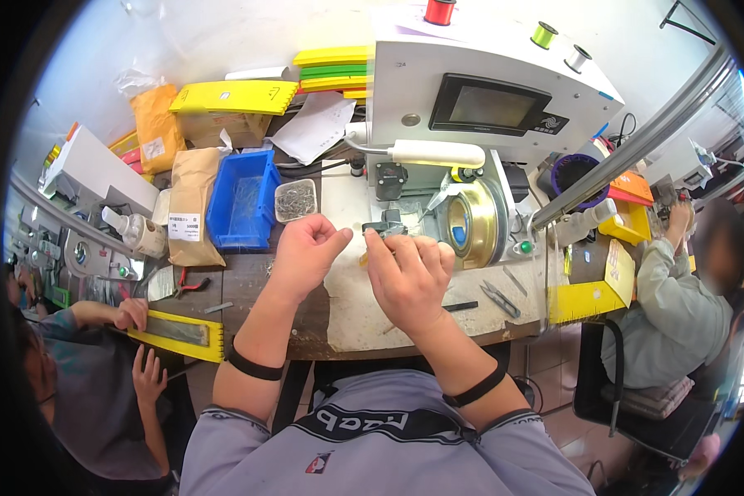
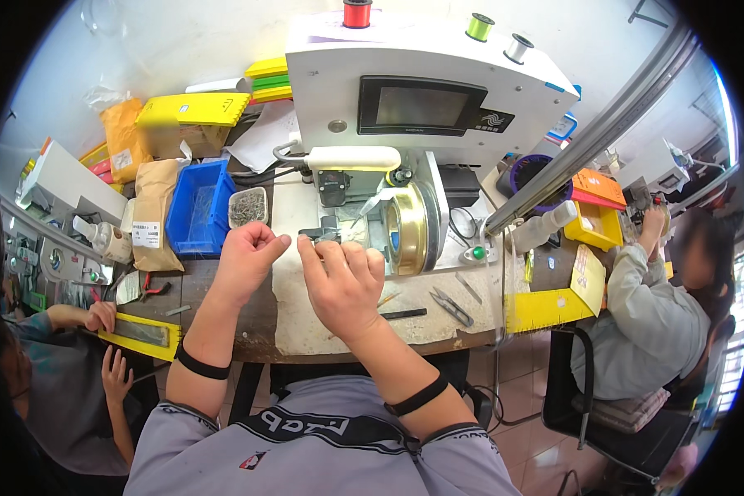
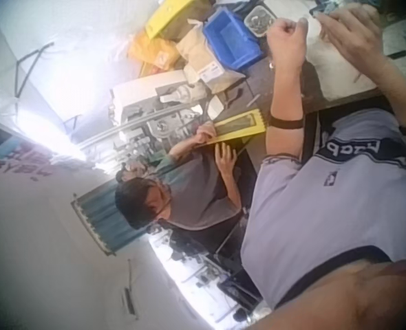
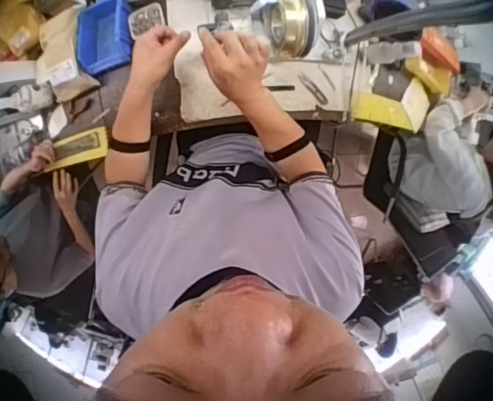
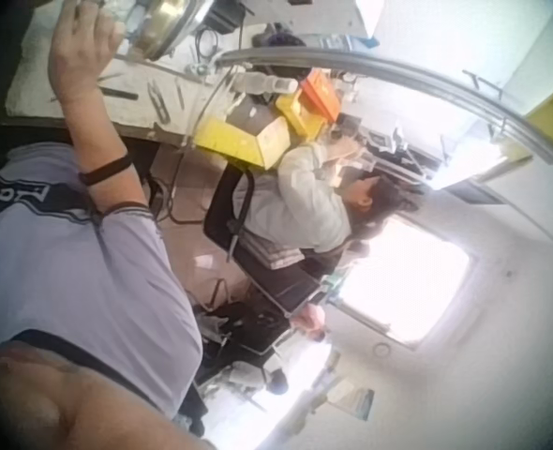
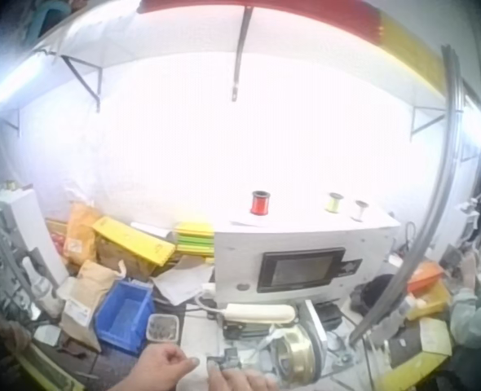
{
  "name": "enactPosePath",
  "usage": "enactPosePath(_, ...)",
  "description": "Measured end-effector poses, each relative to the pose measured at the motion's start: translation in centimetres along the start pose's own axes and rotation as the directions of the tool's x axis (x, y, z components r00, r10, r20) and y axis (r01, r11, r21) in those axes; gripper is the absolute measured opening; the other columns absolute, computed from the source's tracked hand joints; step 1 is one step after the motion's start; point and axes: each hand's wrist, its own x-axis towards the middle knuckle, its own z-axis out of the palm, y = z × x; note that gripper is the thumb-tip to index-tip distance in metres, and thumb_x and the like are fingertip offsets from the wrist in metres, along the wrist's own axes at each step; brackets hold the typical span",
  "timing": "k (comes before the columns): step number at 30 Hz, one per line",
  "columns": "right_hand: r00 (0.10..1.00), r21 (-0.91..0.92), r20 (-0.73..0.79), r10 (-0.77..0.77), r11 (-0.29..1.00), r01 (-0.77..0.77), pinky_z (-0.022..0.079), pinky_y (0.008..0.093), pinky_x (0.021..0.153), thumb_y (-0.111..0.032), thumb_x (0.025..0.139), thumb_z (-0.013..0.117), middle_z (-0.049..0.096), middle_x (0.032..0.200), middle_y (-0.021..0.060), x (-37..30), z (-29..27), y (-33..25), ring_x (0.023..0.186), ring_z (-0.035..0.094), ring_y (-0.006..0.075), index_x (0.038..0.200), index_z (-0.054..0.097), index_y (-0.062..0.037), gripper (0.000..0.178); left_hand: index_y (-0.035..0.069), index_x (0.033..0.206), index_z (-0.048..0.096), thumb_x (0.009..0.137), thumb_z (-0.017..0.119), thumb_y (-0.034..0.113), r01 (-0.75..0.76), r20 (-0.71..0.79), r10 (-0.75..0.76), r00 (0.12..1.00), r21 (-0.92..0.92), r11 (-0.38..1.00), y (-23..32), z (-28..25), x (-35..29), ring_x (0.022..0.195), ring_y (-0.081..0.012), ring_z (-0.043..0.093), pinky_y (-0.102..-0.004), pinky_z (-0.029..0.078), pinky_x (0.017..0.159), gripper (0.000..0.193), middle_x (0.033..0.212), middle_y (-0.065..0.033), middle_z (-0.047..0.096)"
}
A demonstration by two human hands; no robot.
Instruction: Manually assemble and process small metal components using a grinding/polishing machine and hand tools at a workshop station.
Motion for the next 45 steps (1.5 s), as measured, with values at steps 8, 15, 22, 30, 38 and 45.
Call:
enactPosePath(8,0.998,-0.037,0.02,-0.066,0.997,0.066,0.034,0.0355,0.079,-0.017,0.077,0.071,0.058,0.082,-0.0083,0.9,0.6,0.5,0.082,0.054,0.0149,0.101,0.077,-0.0193,0.025,0.004,0.073,0.06,0.088,0.079,0.018,0.014,-0.003,-0.014,1.0,-0.005,1.0,-0.2,-0.3,0.4,0.059,-0.0018,0.041,-0.0229,0.032,0.05,0.027,0.065,0.0074,0.052)
enactPosePath(15,0.993,-0.036,0.013,-0.119,0.992,0.119,0.033,0.0353,0.077,-0.017,0.077,0.069,0.055,0.078,-0.0073,1.2,0.8,0.7,0.081,0.052,0.0148,0.096,0.076,-0.0183,0.021,0.003,0.074,0.062,0.087,0.08,0.019,0.016,0.013,-0.017,1.0,0.036,0.999,-0.4,0.0,0.4,0.059,-0.0024,0.042,-0.0235,0.033,0.05,0.027,0.064,0.006,0.053)
enactPosePath(22,0.996,0.031,0.006,-0.089,0.996,0.088,0.038,0.0351,0.073,-0.014,0.08,0.067,0.057,0.079,-0.0042,0.3,-0.1,0.2,0.079,0.055,0.0143,0.099,0.074,-0.0114,0.02,0.002,0.076,0.064,0.087,0.079,0.021,0.037,0.053,-0.043,0.998,0.107,0.994,-0.6,0.1,0.4,0.06,-0.005,0.045,-0.0248,0.037,0.053,0.026,0.066,0.0033,0.056)
enactPosePath(30,0.428,0.646,0.641,0.638,-0.146,-0.75,0.035,0.0247,0.053,-0.012,0.099,0.067,0.05,0.073,-0.0009,-5.5,-0.3,-1.9,0.059,0.044,0.0055,0.116,0.062,-0.0068,0.019,0.002,0.113,0.071,0.086,0.077,0.023,-0.286,-0.16,0.443,0.882,0.566,0.773,1.3,-0.9,1.8,0.102,-0.0283,0.065,-0.0363,0.053,0.087,0.035,0.107,-0.0149,0.067)
enactPosePath(38,0.289,0.686,0.716,0.635,-0.563,-0.462,0.029,0.023,0.053,-0.02,0.106,0.058,0.044,0.073,-0.0047,-2.1,0.3,-0.5,0.055,0.032,0.0044,0.133,0.046,-0.006,0.032,0.001,0.109,0.072,0.089,0.074,0.017,-0.298,0.182,0.245,0.952,0.386,0.873,6.0,0.0,3.5,0.075,-0.0106,0.052,-0.0277,0.047,0.068,0.025,0.092,-0.0032,0.066)
enactPosePath(45,0.244,0.634,0.759,0.604,-0.6,-0.488,0.03,0.0245,0.054,-0.023,0.107,0.056,0.042,0.071,-0.0063,-2.0,1.5,0.0,0.057,0.033,0.0051,0.11,0.056,-0.0093,0.014,0.003,0.103,0.074,0.09,0.072,0.015,-0.44,0.468,0.246,0.849,0.367,0.82,7.5,1.9,5.4,0.079,-0.019,0.061,-0.0323,0.051,0.074,0.018,0.092,-0.0076,0.068)
